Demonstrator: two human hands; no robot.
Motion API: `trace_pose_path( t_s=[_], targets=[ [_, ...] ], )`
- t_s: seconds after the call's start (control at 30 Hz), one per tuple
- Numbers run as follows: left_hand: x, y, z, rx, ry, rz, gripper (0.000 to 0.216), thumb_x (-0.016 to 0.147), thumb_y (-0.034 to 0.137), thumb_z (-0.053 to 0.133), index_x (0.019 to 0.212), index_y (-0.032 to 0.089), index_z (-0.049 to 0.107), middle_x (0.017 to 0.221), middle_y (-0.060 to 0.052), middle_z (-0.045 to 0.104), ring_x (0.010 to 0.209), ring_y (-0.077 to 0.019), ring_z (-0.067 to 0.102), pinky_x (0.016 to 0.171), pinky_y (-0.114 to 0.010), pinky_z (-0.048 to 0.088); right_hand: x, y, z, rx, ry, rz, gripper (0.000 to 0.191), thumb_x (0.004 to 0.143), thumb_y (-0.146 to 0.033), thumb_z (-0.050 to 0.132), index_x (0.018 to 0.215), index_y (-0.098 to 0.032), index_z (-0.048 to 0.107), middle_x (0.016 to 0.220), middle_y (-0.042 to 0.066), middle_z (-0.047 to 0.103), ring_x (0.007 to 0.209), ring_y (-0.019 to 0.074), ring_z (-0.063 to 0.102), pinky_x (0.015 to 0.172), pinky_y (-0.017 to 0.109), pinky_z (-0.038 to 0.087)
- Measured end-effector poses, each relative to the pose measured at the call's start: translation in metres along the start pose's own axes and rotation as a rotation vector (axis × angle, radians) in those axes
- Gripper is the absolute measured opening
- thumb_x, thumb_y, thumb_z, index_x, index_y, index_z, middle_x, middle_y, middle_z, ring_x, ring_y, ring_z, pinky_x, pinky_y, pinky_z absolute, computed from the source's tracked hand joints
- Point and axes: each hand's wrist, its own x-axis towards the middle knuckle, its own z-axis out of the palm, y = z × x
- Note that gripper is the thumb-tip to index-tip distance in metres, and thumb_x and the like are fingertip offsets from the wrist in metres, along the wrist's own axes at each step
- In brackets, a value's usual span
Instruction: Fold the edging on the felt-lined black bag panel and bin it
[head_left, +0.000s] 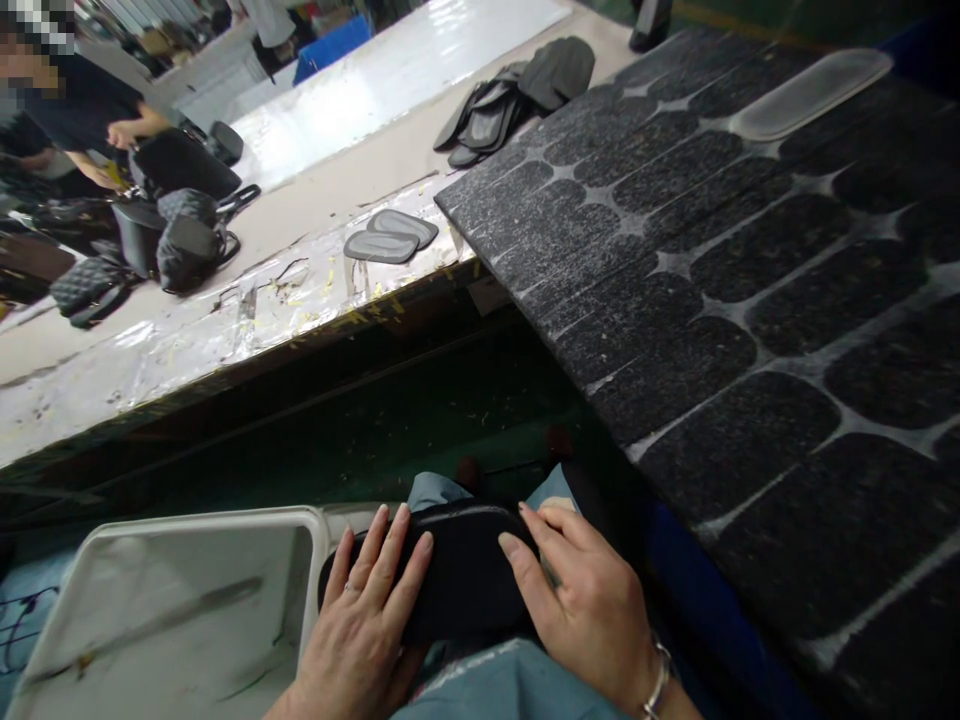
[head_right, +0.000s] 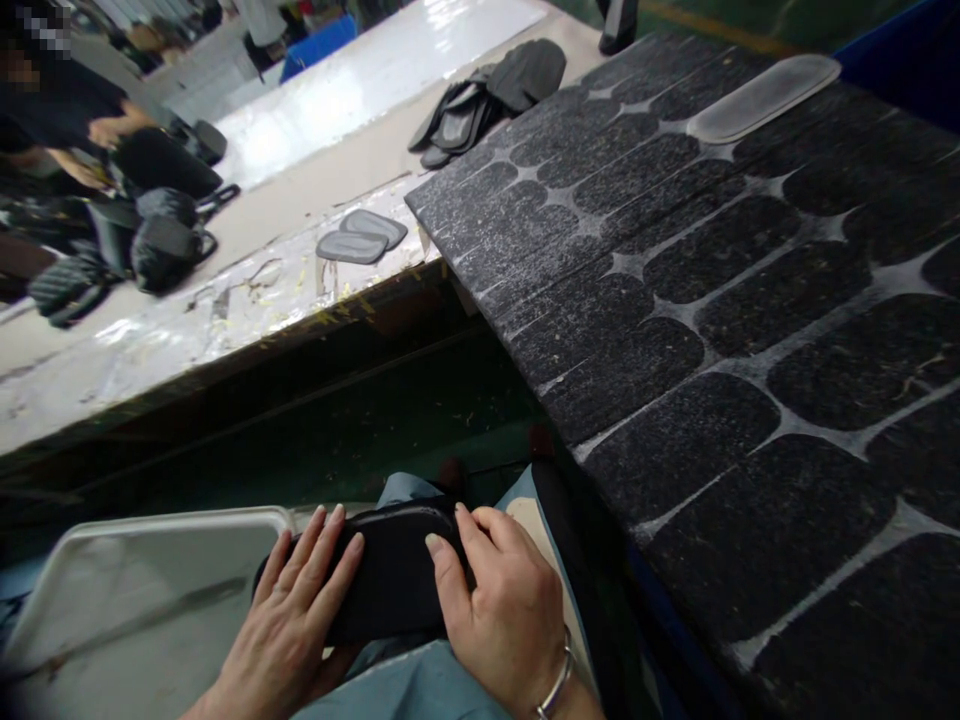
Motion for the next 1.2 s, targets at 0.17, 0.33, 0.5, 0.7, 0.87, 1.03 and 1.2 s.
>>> trace_pose_path(
  t_s=[0.17, 0.33, 0.5, 0.7, 0.87, 1.03, 1.2],
  targets=[
    [0.001, -0.002, 0.000, 0.020, 0.003, 0.020, 0.092, 0.074, 0.052, 0.064, 0.148, 0.022, 0.019, 0.153, -0.015, 0.016, 0.139, -0.0382, 0.020, 0.114, -0.053, 0.012, 0.001, 0.000, 0.000, 0.026, 0.049, -0.044, 0.030, 0.089, -0.027, 0.054, 0.113, -0.012, 0.065, 0.096, 0.010, 0.065, 0.087, 0.0193, 0.060, 0.080, 0.031, 0.052],
    [0.000, -0.003, 0.000, 0.027, -0.021, 0.023, 0.097, 0.071, 0.057, 0.064, 0.148, 0.021, 0.018, 0.154, -0.016, 0.014, 0.139, -0.0387, 0.019, 0.114, -0.053, 0.010, 0.004, 0.000, 0.000, 0.007, 0.081, -0.093, 0.028, 0.088, -0.023, 0.055, 0.109, -0.010, 0.067, 0.090, 0.010, 0.065, 0.083, 0.0193, 0.060, 0.078, 0.032, 0.053],
    [0.001, -0.002, 0.001, 0.017, -0.012, 0.015, 0.094, 0.072, 0.052, 0.064, 0.148, 0.021, 0.019, 0.153, -0.016, 0.017, 0.138, -0.0379, 0.022, 0.114, -0.054, 0.012, 0.003, 0.001, 0.001, 0.002, 0.091, -0.100, 0.026, 0.088, -0.023, 0.055, 0.108, -0.011, 0.066, 0.090, 0.010, 0.065, 0.083, 0.0193, 0.061, 0.077, 0.032, 0.053],
    [0.004, 0.002, -0.002, 0.016, -0.037, -0.017, 0.092, 0.073, 0.050, 0.063, 0.148, 0.020, 0.018, 0.153, -0.016, 0.016, 0.138, -0.0377, 0.022, 0.113, -0.056, 0.013, 0.004, 0.001, 0.003, -0.045, 0.111, -0.142, 0.024, 0.088, -0.022, 0.056, 0.104, -0.010, 0.068, 0.091, 0.010, 0.066, 0.084, 0.0192, 0.061, 0.079, 0.033, 0.052],
    [0.007, 0.007, -0.009, 0.019, -0.083, -0.031, 0.087, 0.076, 0.053, 0.059, 0.147, 0.018, 0.023, 0.153, -0.017, 0.014, 0.140, -0.0370, 0.017, 0.113, -0.056, 0.011, 0.004, 0.006, 0.001, -0.098, 0.042, -0.125, 0.028, 0.092, -0.029, 0.048, 0.102, -0.012, 0.068, 0.093, 0.010, 0.067, 0.086, 0.0216, 0.062, 0.079, 0.037, 0.052],
    [0.008, 0.010, -0.018, 0.019, -0.108, -0.033, 0.080, 0.082, 0.050, 0.053, 0.146, 0.012, 0.023, 0.154, -0.017, 0.013, 0.141, -0.0355, 0.011, 0.113, -0.055, 0.011, -0.007, -0.006, -0.011, -0.244, 0.095, -0.231, 0.047, 0.095, -0.030, 0.041, 0.137, -0.009, 0.044, 0.131, 0.018, 0.052, 0.120, 0.0298, 0.049, 0.097, 0.046, 0.044],
    [0.006, 0.008, -0.008, 0.038, -0.020, -0.017, 0.085, 0.082, 0.055, 0.050, 0.146, 0.007, 0.022, 0.153, -0.018, 0.015, 0.142, -0.0329, 0.009, 0.113, -0.053, 0.008, -0.022, -0.052, 0.002, -0.326, -0.187, -0.617, 0.070, 0.093, -0.041, 0.044, 0.144, 0.000, 0.021, 0.149, 0.021, 0.028, 0.139, 0.0319, 0.021, 0.111, 0.052, 0.029]
  ],
)
